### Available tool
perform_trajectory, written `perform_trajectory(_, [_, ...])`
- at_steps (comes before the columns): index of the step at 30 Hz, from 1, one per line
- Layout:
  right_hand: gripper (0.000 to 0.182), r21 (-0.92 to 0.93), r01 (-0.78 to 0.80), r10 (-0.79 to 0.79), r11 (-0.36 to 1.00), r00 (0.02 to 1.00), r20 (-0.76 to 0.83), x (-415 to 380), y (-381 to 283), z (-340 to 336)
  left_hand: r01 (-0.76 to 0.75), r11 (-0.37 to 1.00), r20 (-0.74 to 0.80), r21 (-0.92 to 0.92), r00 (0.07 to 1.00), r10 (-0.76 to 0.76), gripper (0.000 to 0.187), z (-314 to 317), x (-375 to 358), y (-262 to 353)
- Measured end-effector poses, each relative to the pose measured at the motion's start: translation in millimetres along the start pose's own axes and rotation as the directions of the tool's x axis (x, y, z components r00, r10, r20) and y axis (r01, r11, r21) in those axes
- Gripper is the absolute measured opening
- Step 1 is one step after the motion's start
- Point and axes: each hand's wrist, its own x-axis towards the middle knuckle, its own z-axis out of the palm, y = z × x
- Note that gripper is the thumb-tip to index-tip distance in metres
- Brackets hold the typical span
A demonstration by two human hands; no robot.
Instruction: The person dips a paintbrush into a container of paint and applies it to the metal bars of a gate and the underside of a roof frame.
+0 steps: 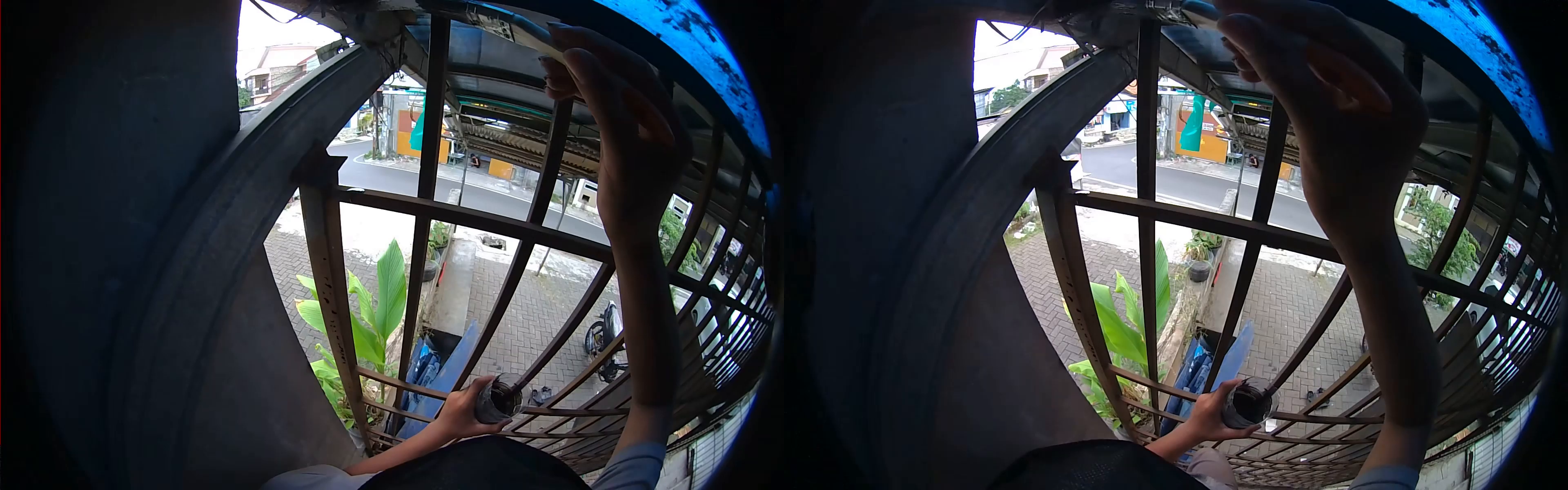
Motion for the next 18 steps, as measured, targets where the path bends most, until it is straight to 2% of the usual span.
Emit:
perform_trajectory(2, [0.022, 0.109, -0.264, 0.270, 0.958, 0.962, -0.038, 3.9, -6.7, 5.0, -0.024, 1.000, -0.006, -0.005, 1.000, 0.024, 0.094, -2.0, 1.8, 1.5])
perform_trajectory(6, [0.020, 0.133, -0.221, 0.223, 0.966, 0.975, 0.000, 8.5, -3.0, 0.6, -0.022, 1.000, 0.003, -0.016, 1.000, 0.022, 0.093, -1.8, 2.5, -1.3])
perform_trajectory(8, [0.019, -0.045, -0.072, 0.075, 0.996, 0.996, 0.045, 14.0, -3.2, -2.9, -0.023, 1.000, -0.004, -0.006, 1.000, 0.023, 0.093, -0.4, 1.6, -3.7])
perform_trajectory(9, [0.019, -0.045, -0.070, 0.072, 0.997, 0.996, 0.046, 13.5, -2.3, -1.8, -0.025, 1.000, -0.005, -0.007, 1.000, 0.025, 0.093, -0.5, 2.9, -3.3])
perform_trajectory(11, [0.020, -0.014, -0.218, 0.218, 0.976, 0.975, 0.050, 11.0, -2.1, 1.4, -0.014, 1.000, 0.004, -0.018, 1.000, 0.014, 0.093, -3.0, 2.6, -0.3])
perform_trajectory(12, [0.020, -0.015, -0.218, 0.218, 0.976, 0.975, 0.049, 13.8, 0.4, -1.2, -0.015, 1.000, 0.006, -0.018, 1.000, 0.015, 0.093, -4.1, 3.3, 0.2])
perform_trajectory(14, [0.020, 0.001, -0.045, 0.044, 0.999, 0.998, 0.044, 21.1, 6.2, -8.5, -0.015, 1.000, -0.005, -0.023, 1.000, 0.015, 0.093, -3.3, 2.9, 1.2])
perform_trajectory(18, [0.020, 0.004, -0.129, 0.128, 0.992, 0.987, 0.093, 24.7, 0.8, -0.1, 0.000, 1.000, 0.015, -0.010, 1.000, 0.000, 0.092, -3.8, 2.9, 0.0])
